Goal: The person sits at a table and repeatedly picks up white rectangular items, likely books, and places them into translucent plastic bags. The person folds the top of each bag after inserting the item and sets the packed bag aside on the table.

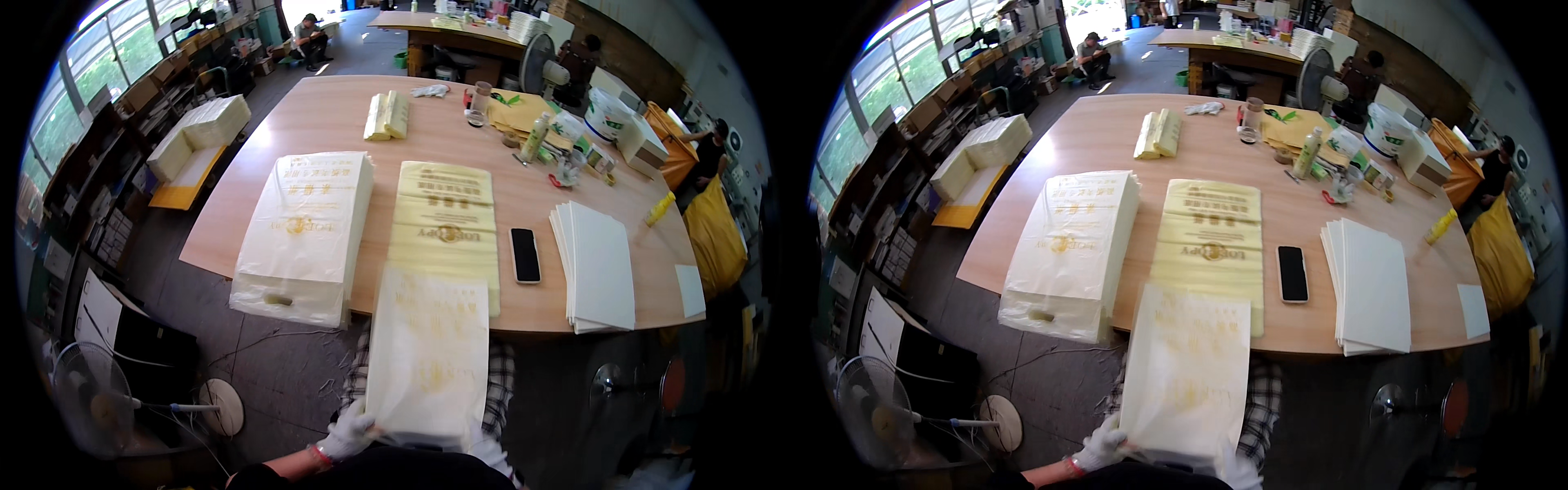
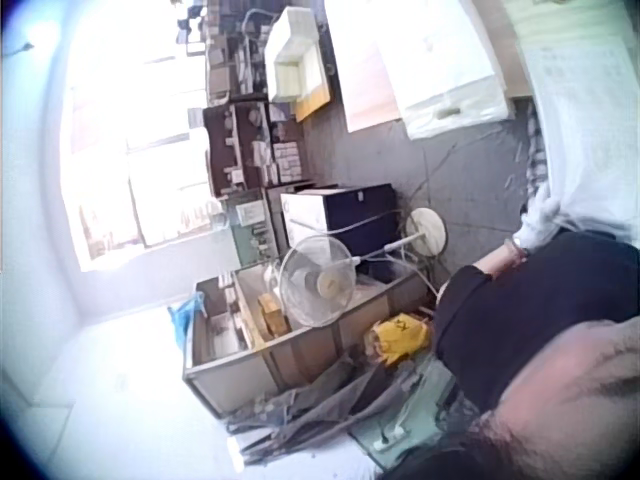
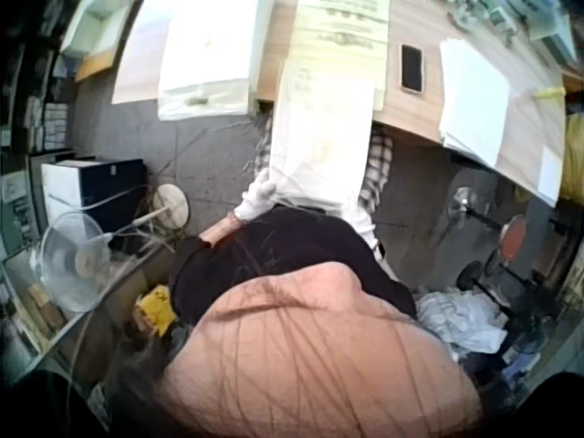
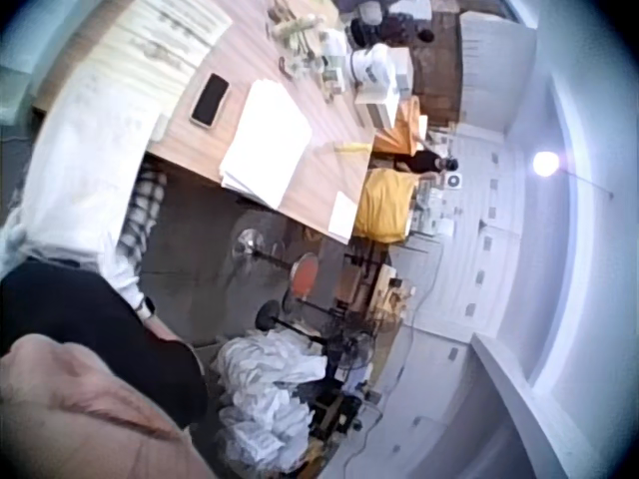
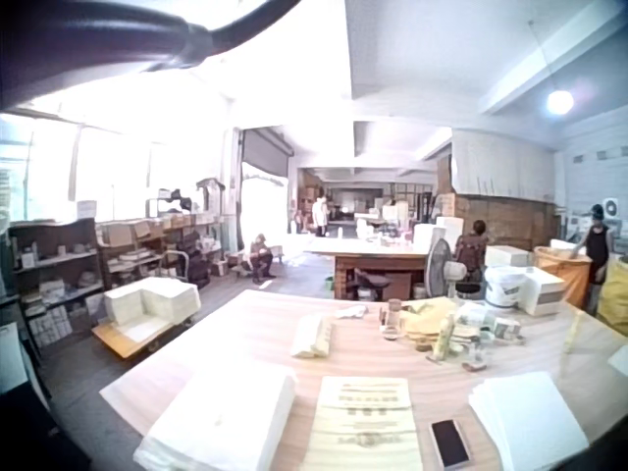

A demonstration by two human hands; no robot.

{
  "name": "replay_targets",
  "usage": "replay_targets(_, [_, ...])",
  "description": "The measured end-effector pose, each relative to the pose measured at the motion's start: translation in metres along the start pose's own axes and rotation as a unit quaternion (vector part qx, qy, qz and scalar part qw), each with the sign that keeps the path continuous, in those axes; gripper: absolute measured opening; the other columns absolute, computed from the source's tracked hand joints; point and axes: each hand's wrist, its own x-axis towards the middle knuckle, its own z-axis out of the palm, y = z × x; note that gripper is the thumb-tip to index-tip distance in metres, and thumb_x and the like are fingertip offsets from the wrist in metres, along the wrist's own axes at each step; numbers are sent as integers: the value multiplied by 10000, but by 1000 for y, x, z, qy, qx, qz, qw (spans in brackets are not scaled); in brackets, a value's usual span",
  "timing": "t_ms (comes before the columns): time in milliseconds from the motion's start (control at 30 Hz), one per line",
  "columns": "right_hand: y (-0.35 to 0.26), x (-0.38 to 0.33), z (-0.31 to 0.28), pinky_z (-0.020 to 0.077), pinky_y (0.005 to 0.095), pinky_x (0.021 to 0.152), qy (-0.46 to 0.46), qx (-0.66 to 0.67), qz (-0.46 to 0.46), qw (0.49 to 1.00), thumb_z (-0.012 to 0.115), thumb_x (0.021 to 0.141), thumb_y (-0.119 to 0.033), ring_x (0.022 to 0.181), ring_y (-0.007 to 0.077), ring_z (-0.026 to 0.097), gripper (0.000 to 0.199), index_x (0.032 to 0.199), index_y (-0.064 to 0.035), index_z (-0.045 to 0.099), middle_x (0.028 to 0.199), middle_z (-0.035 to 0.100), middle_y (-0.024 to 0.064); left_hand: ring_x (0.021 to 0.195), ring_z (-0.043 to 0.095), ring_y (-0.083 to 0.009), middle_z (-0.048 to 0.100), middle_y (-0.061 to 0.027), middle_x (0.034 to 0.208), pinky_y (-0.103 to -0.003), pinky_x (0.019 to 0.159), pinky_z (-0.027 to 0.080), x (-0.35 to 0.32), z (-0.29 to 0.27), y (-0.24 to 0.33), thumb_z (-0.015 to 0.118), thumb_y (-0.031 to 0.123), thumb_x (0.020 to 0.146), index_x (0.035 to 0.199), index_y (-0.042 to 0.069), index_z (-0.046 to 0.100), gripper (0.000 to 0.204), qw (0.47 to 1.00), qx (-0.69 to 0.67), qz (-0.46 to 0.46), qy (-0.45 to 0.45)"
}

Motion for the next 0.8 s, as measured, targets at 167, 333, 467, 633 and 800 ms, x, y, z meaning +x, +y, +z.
replay_targets(167, [-3,36,-25,460,452,573,192,-25,83,978,519,806,-87,622,382,575,448,1227,51,450,735,586,239,522,552,-332,528,-107,617,-395,455,432,35,7,-24,528,11,763,804,51,491,69,956,89,-152,233])
replay_targets(333, [37,18,-10,510,367,667,182,80,-14,980,616,817,-220,776,258,631,426,1197,-45,537,937,635,178,631,510,-302,481,-139,672,-383,577,423,38,27,-36,479,-32,667,730,27,482,86,982,-35,-6,187])
replay_targets(467, [68,67,37,525,317,676,154,567,219,779,509,905,-185,841,208,606,373,1237,-20,463,1065,586,112,673,481,-254,486,-114,735,-316,612,412,80,9,8,425,-71,596,670,20,462,123,970,-107,65,208])
replay_targets(633, [-45,133,16,507,389,784,36,759,80,645,474,903,-164,1024,225,550,386,1258,-16,436,1137,552,129,620,530,-226,544,-117,753,-291,547,437,98,-66,44,478,-51,683,649,40,453,100,949,-17,175,262])
replay_targets(800, [-98,245,3,511,365,761,105,420,-183,883,527,864,-145,911,232,576,338,1174,-11,509,992,590,106,591,440,-122,500,-22,745,-247,554,405,121,-144,-16,392,24,837,688,73,436,162,831,-63,176,523])
